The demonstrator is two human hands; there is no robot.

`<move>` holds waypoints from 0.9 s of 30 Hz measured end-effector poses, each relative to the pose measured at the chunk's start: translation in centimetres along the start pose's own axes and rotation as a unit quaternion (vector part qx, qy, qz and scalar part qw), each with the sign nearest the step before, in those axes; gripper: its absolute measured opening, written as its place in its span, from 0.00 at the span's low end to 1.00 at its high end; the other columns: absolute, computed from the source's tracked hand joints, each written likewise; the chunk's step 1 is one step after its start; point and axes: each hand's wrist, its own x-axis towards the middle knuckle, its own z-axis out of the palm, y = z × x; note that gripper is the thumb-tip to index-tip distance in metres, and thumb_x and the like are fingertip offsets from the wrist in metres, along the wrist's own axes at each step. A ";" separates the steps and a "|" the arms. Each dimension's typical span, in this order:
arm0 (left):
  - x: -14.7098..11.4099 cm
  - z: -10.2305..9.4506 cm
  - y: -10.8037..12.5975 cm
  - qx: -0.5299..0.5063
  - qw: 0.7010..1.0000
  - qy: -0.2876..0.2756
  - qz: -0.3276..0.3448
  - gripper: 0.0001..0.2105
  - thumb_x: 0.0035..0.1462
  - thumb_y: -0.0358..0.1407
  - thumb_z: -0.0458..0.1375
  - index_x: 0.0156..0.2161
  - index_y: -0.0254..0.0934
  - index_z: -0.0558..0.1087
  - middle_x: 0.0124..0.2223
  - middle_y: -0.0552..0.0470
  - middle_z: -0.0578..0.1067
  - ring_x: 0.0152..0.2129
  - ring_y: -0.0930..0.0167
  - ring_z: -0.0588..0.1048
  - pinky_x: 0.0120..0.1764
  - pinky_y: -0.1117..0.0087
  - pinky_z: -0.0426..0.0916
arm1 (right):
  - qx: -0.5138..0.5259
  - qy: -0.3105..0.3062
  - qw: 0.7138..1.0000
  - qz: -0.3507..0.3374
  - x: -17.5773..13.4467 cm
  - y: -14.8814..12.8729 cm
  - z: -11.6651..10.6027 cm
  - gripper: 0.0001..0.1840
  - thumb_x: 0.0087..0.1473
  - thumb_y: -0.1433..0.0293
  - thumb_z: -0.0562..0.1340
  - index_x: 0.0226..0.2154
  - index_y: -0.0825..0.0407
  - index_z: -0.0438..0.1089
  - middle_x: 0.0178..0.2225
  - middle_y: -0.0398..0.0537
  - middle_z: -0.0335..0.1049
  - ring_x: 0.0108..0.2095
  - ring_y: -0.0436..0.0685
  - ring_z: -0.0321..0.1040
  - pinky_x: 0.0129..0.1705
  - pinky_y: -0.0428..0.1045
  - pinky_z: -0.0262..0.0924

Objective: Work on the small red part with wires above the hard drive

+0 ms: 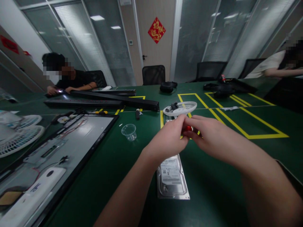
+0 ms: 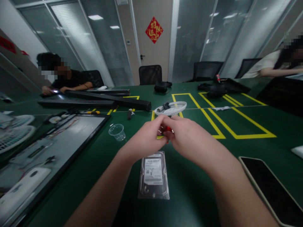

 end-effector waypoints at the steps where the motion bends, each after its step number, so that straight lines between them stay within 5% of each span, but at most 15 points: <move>1: 0.0 0.0 0.0 -0.002 1.000 0.001 -0.003 0.15 0.61 0.24 0.58 0.51 0.38 0.71 0.51 0.42 0.82 0.48 0.59 0.81 0.50 0.58 0.77 | -0.001 -0.004 1.000 0.006 0.0 0.0 0.0 0.09 0.65 0.75 0.61 0.44 0.48 0.74 0.45 0.52 0.79 0.41 0.62 0.76 0.42 0.54 0.64; 27: 0.9 -0.3 -2.3 -0.011 1.000 -0.005 -0.022 0.16 0.55 0.26 0.63 0.49 0.37 0.72 0.46 0.46 0.83 0.41 0.62 0.83 0.41 0.66 0.75 | 0.042 0.003 0.999 0.024 1.1 -0.3 0.7 0.12 0.66 0.77 0.63 0.47 0.50 0.80 0.45 0.53 0.82 0.44 0.62 0.77 0.46 0.53 0.64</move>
